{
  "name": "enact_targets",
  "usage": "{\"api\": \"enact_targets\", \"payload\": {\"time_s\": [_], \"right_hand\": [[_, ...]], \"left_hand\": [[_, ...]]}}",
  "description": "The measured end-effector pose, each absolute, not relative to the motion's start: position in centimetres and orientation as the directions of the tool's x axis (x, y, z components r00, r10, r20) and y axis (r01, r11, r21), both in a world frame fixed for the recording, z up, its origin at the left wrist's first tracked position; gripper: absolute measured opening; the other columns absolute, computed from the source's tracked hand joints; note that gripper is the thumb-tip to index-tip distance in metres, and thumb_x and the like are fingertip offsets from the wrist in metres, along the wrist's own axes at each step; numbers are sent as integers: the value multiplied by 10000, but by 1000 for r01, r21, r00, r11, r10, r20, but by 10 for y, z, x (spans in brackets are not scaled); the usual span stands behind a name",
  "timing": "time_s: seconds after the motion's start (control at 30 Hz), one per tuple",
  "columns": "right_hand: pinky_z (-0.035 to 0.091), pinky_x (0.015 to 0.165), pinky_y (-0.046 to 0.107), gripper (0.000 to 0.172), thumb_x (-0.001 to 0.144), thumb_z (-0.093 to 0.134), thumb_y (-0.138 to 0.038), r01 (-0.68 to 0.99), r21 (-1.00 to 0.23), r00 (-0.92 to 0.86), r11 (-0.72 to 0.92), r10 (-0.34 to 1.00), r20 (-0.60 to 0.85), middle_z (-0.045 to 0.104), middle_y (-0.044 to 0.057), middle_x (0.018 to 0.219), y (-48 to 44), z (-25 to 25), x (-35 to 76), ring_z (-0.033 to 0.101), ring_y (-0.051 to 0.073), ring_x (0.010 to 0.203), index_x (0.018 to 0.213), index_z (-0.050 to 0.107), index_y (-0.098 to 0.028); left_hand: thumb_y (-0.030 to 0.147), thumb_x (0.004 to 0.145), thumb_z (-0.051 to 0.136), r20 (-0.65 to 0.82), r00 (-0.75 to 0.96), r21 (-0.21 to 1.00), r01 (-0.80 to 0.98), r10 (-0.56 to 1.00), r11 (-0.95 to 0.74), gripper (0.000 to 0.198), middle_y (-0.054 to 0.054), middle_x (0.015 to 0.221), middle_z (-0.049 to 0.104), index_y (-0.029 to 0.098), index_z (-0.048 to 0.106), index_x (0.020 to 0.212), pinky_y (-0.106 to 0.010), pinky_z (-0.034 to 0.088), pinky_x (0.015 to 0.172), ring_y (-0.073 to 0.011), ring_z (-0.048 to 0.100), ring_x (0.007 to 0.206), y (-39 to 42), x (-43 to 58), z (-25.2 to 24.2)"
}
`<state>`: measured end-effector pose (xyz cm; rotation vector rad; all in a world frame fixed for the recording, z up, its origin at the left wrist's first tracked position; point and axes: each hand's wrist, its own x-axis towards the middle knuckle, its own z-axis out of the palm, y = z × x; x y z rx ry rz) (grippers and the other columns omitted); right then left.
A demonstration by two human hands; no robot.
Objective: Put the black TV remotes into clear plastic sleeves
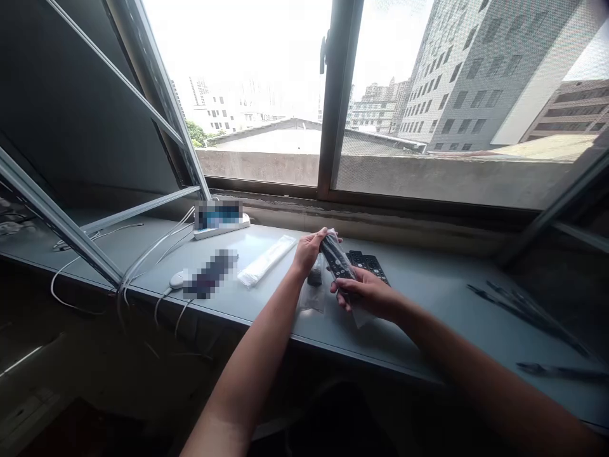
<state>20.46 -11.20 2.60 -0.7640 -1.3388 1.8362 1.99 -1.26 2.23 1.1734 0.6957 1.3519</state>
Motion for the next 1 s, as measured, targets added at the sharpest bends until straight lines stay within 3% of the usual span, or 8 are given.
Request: {"api": "enact_targets", "payload": {"time_s": [0.17,0.43,0.67,0.8,1.0], "right_hand": [[600,589,271,368,884,937,-417,-218,-957,-572,-193,819,-35,790,68,965,-112,26,204,728,165,698,1018,685,-184],[591,588,276,405,866,950,-433,-199,-960,-548,-196,834,-56,791,66,931,-112,25,205,728,171,687,1036,682,-181],[561,601,274,386,899,921,-470,-166,-969,-566,-185,822,-60,785,58,820,-113,27,206,705,160,624,1023,701,-178],[564,589,268,386,898,922,-465,-171,-967,-563,-186,825,-60,785,57,824,-113,26,207,698,153,611,1024,696,-178],[586,576,259,395,893,929,-430,-199,-957,-547,-211,834,-70,776,43,839,-114,28,206,716,166,665,1088,680,-194]], "left_hand": [[727,907,737,195,234,936,-334,952,-109,701,-195,1024,848,65,843,1115,-317,597,769,-245,793,820,-14,19,22],[719,906,751,237,240,937,-313,941,-156,664,-179,984,850,83,841,1074,-313,598,729,-221,772,744,-14,21,21],[779,903,721,188,283,952,-286,941,-105,749,-206,1008,845,68,844,1103,-334,603,776,-257,798,812,-18,19,24],[765,900,719,171,318,961,-261,932,-87,726,-203,969,842,70,854,1059,-335,587,726,-260,789,776,-19,19,24],[738,900,724,218,305,952,-275,927,-134,706,-185,912,836,61,857,1051,-324,569,674,-211,732,658,-18,21,23]]}}
